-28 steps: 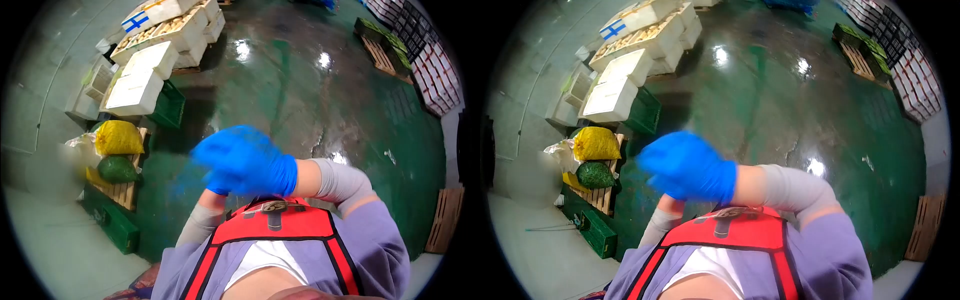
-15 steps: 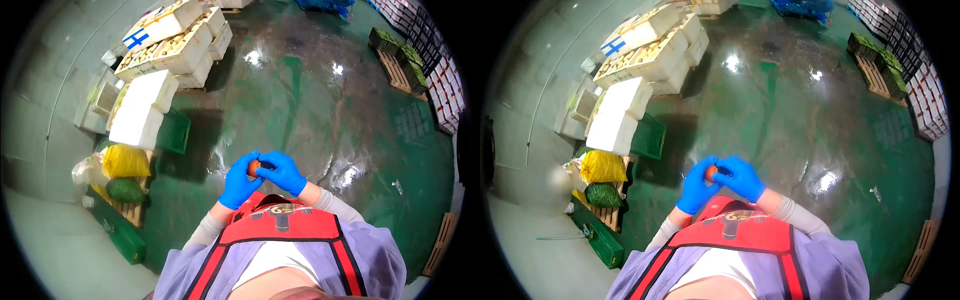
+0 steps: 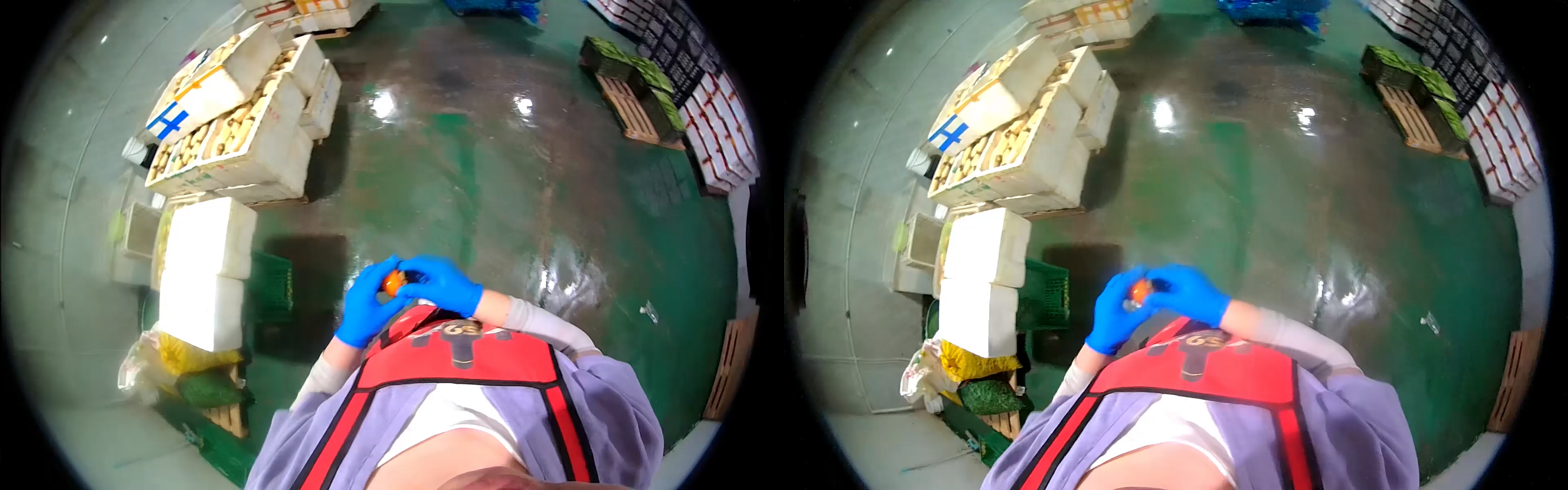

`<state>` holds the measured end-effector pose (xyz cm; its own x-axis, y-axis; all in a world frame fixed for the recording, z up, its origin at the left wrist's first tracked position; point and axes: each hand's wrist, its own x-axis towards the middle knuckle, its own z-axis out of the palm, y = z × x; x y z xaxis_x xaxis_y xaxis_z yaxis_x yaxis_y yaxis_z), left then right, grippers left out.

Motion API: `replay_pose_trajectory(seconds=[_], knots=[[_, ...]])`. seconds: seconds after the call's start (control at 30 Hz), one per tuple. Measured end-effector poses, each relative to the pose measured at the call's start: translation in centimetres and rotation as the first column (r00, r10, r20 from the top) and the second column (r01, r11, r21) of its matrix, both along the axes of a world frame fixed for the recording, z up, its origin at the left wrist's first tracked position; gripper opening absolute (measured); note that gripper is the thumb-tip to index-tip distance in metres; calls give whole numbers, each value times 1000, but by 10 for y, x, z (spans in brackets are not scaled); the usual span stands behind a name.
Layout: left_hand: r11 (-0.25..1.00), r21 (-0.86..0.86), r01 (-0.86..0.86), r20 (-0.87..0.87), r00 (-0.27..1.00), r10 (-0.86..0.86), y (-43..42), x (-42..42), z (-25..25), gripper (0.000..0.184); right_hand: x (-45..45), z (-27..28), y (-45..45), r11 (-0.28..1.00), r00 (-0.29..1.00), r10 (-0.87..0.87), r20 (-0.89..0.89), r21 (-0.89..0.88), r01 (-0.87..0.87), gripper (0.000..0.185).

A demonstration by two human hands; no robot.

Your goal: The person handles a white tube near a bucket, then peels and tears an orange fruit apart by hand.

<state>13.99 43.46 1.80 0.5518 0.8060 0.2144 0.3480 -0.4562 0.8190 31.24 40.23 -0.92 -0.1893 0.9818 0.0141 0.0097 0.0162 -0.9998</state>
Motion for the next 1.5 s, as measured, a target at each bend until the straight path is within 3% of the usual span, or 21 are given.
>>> replay_pose_trajectory(seconds=[0.03, 0.1, 0.17, 0.23, 0.3, 0.4, 0.47, 0.57, 0.7, 0.83, 0.9, 1.0, 1.27, 1.33, 1.37, 1.43, 1.5], knots=[[996, 78, 47, -27, 999, -45, 22, 10, 8, 53, 7, -8, 16, 999, 999, -47, -13, -19, 46, 36], [993, 74, 88, -18, 996, -87, 52, 28, 20, 57, 23, 5, 39, 990, 989, -137, -63, -33, 135, 36], [990, 76, 116, -11, 993, -115, 81, 43, 27, 60, 35, 0, 65, 985, 960, -165, -227, -95, 147, 35], [998, 9, 59, -41, 997, -59, 96, 50, 32, 62, 40, 1, 90, 993, 950, -80, -301, -110, 48, 35], [997, 70, -36, -13, 999, 37, 102, 51, 32, 64, 42, -7, 116, 983, 948, -90, -305, -178, 36, 32], [960, 43, -277, -51, 959, 279, 93, 38, 31, 63, 30, -8, 149, 943, 934, 163, -317, -228, -242, 26], [895, -77, -440, -29, 898, 440, 79, 28, 18, 63, 21, -7, 167, 853, 873, 372, -314, -254, -455, 27], [775, -120, -620, -84, 784, 614, 51, 20, 18, 64, -3, -12, 181, 651, 702, 627, -338, -269, -710, 26], [600, -186, -778, -57, 618, 784, 24, 17, 11, 65, -34, -3, 189, 443, 528, 805, -271, -316, -839, 27], [408, -292, -865, -111, 455, 884, 2, 11, 24, 65, -67, -1, 172, 365, 447, 847, -287, -295, -883, 27], [372, -319, -872, -76, 415, 907, -8, 2, 24, 68, -82, 1, 160, 357, 474, 803, -361, -345, -868, 26], [420, -120, -899, -99, 432, 896, -22, -19, 17, 67, -99, -1, 151, 330, 427, 850, -307, -320, -888, 25], [443, -129, -887, -111, 457, 883, -83, -97, 14, 62, -176, 0, 98, 331, 393, 902, -181, -296, -896, 27], [380, -242, -893, 67, 376, 924, -100, -114, -4, 60, -199, 0, 88, 292, 354, 919, -176, -300, -908, 27], [363, -254, -897, 76, 355, 932, -112, -123, -8, 60, -213, 0, 83, 259, 330, 923, -197, -317, -912, 27], [320, -324, -890, 295, 226, 928, -128, -143, -15, 55, -238, -3, 80, 215, 292, 935, -202, -330, -919, 27], [294, -377, -878, 335, 167, 928, -153, -160, -33, 51, -262, -27, 85, 344, 392, 913, -117, -295, -891, 26]])
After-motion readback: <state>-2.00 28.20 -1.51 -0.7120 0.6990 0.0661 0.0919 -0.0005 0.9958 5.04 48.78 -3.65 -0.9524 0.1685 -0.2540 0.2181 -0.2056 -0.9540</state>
